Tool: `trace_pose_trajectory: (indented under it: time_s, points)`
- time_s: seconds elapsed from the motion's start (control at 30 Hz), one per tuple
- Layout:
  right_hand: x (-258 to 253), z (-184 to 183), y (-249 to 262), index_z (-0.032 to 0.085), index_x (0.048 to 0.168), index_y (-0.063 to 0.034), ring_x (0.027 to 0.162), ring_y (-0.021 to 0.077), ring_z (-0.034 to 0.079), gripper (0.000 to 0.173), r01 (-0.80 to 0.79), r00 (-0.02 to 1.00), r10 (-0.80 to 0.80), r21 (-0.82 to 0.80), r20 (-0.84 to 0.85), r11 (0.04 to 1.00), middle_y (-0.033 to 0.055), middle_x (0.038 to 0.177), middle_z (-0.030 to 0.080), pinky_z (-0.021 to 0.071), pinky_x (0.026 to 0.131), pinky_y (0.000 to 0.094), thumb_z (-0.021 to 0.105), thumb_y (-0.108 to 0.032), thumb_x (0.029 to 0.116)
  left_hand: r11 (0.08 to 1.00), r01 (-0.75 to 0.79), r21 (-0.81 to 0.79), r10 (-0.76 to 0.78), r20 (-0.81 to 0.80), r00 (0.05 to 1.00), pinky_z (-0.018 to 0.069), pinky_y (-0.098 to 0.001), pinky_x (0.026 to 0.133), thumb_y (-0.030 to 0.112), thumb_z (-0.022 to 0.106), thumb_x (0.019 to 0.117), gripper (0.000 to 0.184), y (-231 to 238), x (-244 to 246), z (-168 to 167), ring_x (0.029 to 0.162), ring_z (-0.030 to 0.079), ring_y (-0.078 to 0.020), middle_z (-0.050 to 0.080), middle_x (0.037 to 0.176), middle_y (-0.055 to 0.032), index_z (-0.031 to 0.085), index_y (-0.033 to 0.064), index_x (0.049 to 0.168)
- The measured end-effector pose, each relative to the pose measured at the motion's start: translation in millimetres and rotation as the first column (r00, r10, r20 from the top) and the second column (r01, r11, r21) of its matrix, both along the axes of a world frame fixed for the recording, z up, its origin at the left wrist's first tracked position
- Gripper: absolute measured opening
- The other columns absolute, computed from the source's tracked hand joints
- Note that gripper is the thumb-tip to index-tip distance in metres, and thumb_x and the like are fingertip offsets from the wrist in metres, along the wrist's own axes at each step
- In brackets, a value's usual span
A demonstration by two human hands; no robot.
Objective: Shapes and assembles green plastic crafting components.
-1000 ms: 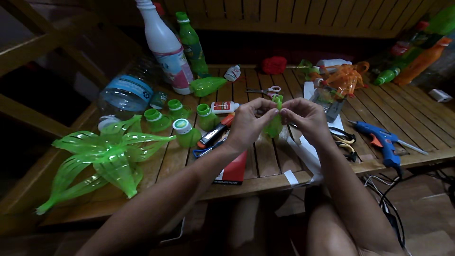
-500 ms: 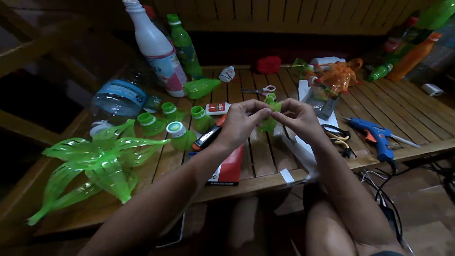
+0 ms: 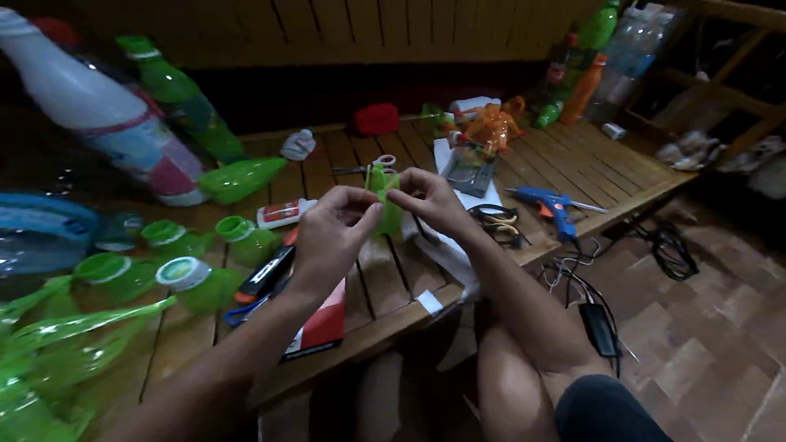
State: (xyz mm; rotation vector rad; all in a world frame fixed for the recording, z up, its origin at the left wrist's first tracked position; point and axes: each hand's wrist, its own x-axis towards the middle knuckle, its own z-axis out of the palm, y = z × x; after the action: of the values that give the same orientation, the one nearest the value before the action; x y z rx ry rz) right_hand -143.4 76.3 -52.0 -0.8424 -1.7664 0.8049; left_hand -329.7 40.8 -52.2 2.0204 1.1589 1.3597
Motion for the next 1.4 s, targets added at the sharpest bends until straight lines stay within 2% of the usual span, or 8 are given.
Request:
trace_pose_trajectory:
  time_s: [0.17,0.27,0.37,0.57,0.73,0.83,1.1,1.4]
  points:
    - [62.0,38.4,-31.2,0.063,0.128,0.0068,0.1,0.019,0.068,0.036,0.201,0.932,-0.232,0.135,0.278,0.97,0.0183,0.115,0.069,0.0558,0.09,0.0341,0.064,-0.015,0.0998,1.0,0.02,-0.006,-0.02,0.004,1.0,0.0555,-0.0199,0.076,0.011,0.069,0.0957,0.018,-2.5,1.7,-2.2,0.083,0.065,-0.0012,0.068,0.098,-0.0055,0.066,-0.0013,0.108]
    - [156.6,58.9,-62.4,0.068,0.11,0.0063,0.089,0.0297,0.069,0.035,0.531,0.618,-0.553,0.223,0.558,0.818,0.0207,0.099,0.07,0.0551,0.084,0.0494,0.057,-0.027,0.1048,0.999,0.046,-0.016,-0.046,0.017,0.999,0.0563,-0.0217,0.076,0.012,0.069,0.0965,0.018,-3.3,2.9,-4.3,0.083,0.065,-0.003,0.068,0.099,-0.0066,0.066,-0.001,0.109]
    - [230.2,52.8,-84.2,0.069,0.107,0.0093,0.09,0.0445,0.068,0.053,0.763,0.402,-0.526,0.043,0.749,0.645,0.0291,0.097,0.068,0.0507,0.085,0.0665,0.055,-0.042,0.1056,0.997,0.051,-0.051,-0.05,0.011,0.999,0.058,-0.0262,0.077,0.013,0.069,0.0978,0.017,-4.3,4.3,-4.2,0.084,0.067,-0.0065,0.069,0.1,-0.0069,0.066,0.0013,0.11]
    - [232.7,9.9,-84.2,0.068,0.11,0.0056,0.082,0.037,0.068,0.073,0.825,0.485,-0.411,-0.249,0.772,0.507,0.0244,0.097,0.069,0.0548,0.078,0.0591,0.051,-0.065,0.0996,0.994,0.08,-0.068,-0.079,0.016,0.997,0.0577,-0.0274,0.077,0.016,0.069,0.0979,0.018,-1.7,3.2,-7.8,0.084,0.067,-0.0068,0.07,0.098,-0.0048,0.066,0.0039,0.111]
    - [232.1,-4.2,-59.2,0.066,0.112,0.0092,0.097,0.0434,0.067,0.056,0.814,0.461,-0.345,-0.236,0.817,0.531,0.0293,0.105,0.067,0.0507,0.088,0.0651,0.075,-0.042,0.0921,0.992,0.097,-0.076,-0.095,0.022,0.995,0.057,-0.028,0.075,0.016,0.066,0.0993,0.018,-0.2,2.6,-8.7,0.081,0.068,-0.007,0.073,0.1,-0.0055,0.063,0.0035,0.113]
    - [223.2,10.9,-62.0,0.065,0.114,0.0095,0.098,0.0416,0.065,0.048,0.832,0.459,-0.313,-0.278,0.832,0.48,0.0289,0.107,0.066,0.0499,0.088,0.0626,0.071,-0.035,0.0956,0.991,0.103,-0.087,-0.101,0.034,0.994,0.0577,-0.0293,0.076,0.016,0.066,0.0992,0.02,0.1,2.5,-9.5,0.082,0.068,-0.0076,0.072,0.101,-0.0049,0.063,0.0036,0.114]
    - [208.6,15.0,-87.5,0.061,0.117,0.0068,0.065,0.0127,0.066,0.026,0.616,0.763,-0.571,-0.612,0.304,0.497,0.0078,0.084,0.067,0.0593,0.065,0.0292,0.059,-0.015,0.1043,0.987,0.125,-0.097,-0.12,0.053,0.991,0.0582,-0.0262,0.073,0.016,0.065,0.0999,0.022,2.6,2.3,-10.2,0.078,0.068,-0.0058,0.072,0.097,-0.0041,0.06,0.0017,0.116]
    - [145.0,10.7,-147.8,0.048,0.134,-0.0017,0.08,0.013,0.071,0.027,0.361,0.636,-0.674,-0.627,-0.375,0.69,0.0097,0.105,0.07,0.0602,0.072,0.025,0.047,-0.01,0.108,0.983,0.156,-0.1,-0.148,0.082,0.986,0.0591,-0.0269,0.075,0.011,0.061,0.1012,0.021,1.4,1.5,-10.9,0.079,0.07,-0.0072,0.073,0.097,-0.0068,0.058,-0.0016,0.117]
